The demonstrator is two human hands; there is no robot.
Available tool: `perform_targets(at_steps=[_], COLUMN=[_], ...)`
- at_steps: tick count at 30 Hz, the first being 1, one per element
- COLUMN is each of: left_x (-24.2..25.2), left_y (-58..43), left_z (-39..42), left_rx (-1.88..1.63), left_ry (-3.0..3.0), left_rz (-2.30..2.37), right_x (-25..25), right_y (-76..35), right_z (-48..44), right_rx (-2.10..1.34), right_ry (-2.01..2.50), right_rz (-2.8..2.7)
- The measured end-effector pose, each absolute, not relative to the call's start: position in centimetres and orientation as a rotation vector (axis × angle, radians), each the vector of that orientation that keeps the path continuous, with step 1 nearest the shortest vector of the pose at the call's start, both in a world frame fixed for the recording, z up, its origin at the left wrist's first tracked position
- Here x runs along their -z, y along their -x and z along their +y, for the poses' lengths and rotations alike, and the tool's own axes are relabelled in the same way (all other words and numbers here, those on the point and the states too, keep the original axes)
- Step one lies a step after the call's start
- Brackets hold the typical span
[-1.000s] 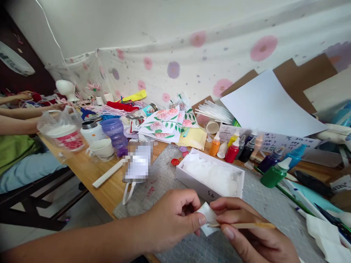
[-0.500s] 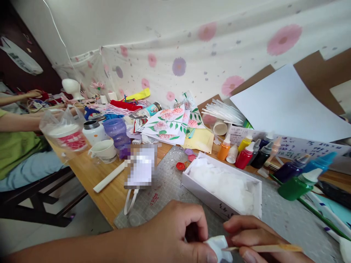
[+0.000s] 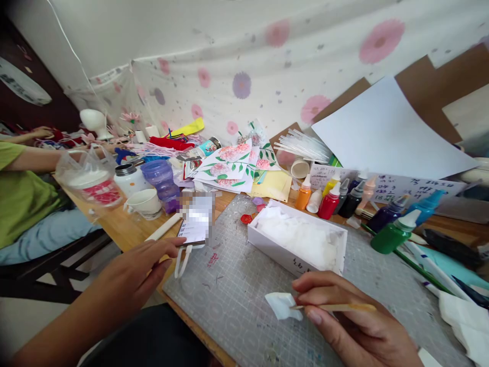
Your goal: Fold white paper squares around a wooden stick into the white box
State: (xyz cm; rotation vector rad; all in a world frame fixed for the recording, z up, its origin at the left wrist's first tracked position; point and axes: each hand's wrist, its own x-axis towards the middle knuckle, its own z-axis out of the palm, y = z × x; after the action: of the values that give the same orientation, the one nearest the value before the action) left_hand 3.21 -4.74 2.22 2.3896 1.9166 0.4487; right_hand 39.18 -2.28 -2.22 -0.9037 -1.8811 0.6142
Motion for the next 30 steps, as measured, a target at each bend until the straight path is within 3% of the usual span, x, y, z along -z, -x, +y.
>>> perform_targets(at_steps=[7,15,22,26,30], left_x=[-1.5,-1.8,-1.6,-1.8,-1.9], left_y=[-3.8,-4.0,-4.4,-4.4,-4.5], left_z=[-3.0,-1.2,-0.3,-0.4,-0.6], left_rx=[-0.407,-0.796,-0.676,-0.579,-0.791], left_ry=[-2.373,-2.284,-2.458,-2.442,-2.364], left_rz=[1.99,2.187,2.005,2.196,2.358], right_x=[1.4,1.6,1.6,1.3,1.0], right_y=[-38.8,-38.9,-38.8,-38.6,-38.4], right_z=[-2.1,-2.2,-2.3,-2.2,-2.2], right_rx=[-0.525,-0.496,-0.489,-0.499,-0.49], right_ry=[0.888,0.903,0.881,0.871,0.851], right_rz=[-1.892,-1.918,-1.904,-1.894,-1.883])
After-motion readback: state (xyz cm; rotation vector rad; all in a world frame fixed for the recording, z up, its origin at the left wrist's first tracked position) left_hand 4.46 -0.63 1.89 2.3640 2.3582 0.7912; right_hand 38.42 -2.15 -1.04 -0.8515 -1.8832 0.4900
